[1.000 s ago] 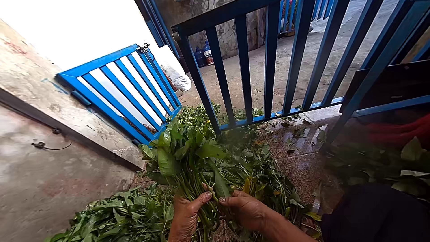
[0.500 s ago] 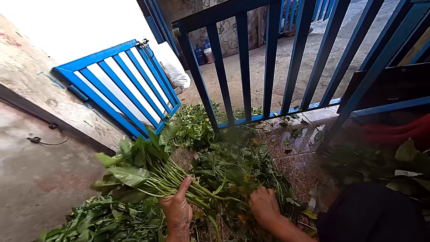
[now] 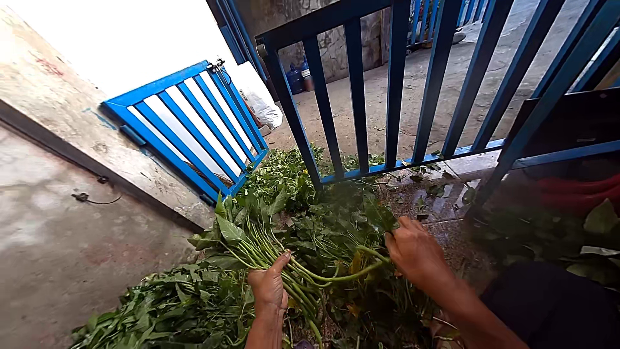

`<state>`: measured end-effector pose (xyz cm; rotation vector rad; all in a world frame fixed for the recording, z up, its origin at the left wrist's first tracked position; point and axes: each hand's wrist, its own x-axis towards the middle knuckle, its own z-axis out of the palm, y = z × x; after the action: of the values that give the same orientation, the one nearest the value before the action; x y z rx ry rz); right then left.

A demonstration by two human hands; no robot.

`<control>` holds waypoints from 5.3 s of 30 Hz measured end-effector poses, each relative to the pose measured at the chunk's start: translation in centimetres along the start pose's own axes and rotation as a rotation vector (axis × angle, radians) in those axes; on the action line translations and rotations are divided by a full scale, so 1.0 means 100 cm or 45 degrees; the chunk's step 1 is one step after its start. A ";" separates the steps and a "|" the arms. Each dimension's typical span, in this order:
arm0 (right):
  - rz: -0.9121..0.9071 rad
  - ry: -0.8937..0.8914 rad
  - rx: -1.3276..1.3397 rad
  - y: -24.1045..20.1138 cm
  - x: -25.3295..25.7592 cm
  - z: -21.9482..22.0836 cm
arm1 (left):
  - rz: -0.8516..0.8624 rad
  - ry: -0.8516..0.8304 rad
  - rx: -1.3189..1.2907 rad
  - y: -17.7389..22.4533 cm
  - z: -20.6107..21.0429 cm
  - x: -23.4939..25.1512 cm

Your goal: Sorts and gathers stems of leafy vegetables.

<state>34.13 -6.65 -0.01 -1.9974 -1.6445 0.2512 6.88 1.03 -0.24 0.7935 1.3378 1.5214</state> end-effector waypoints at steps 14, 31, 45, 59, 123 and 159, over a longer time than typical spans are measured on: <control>-0.564 -0.425 0.125 -0.027 -0.043 0.055 | -0.114 0.112 -0.151 0.010 0.012 -0.021; -0.783 -0.230 -0.139 0.025 -0.031 0.059 | -0.076 0.196 -0.304 0.038 0.000 -0.016; 1.058 -0.184 2.682 -0.019 -0.011 0.034 | -0.182 0.357 -0.554 0.022 0.025 -0.037; -1.003 -1.361 2.200 0.042 -0.050 -0.025 | 0.046 -0.272 -0.848 0.041 -0.013 -0.033; 0.248 -1.835 1.412 -0.030 0.012 -0.024 | -0.696 -0.805 -0.688 -0.063 -0.047 -0.043; -1.059 -2.375 0.751 -0.152 -0.034 0.036 | 0.165 0.051 -0.968 0.067 -0.213 -0.230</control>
<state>18.65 -7.17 4.11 -0.0522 -2.5049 2.2893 -5.61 -28.08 4.48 0.3608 0.6375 1.9618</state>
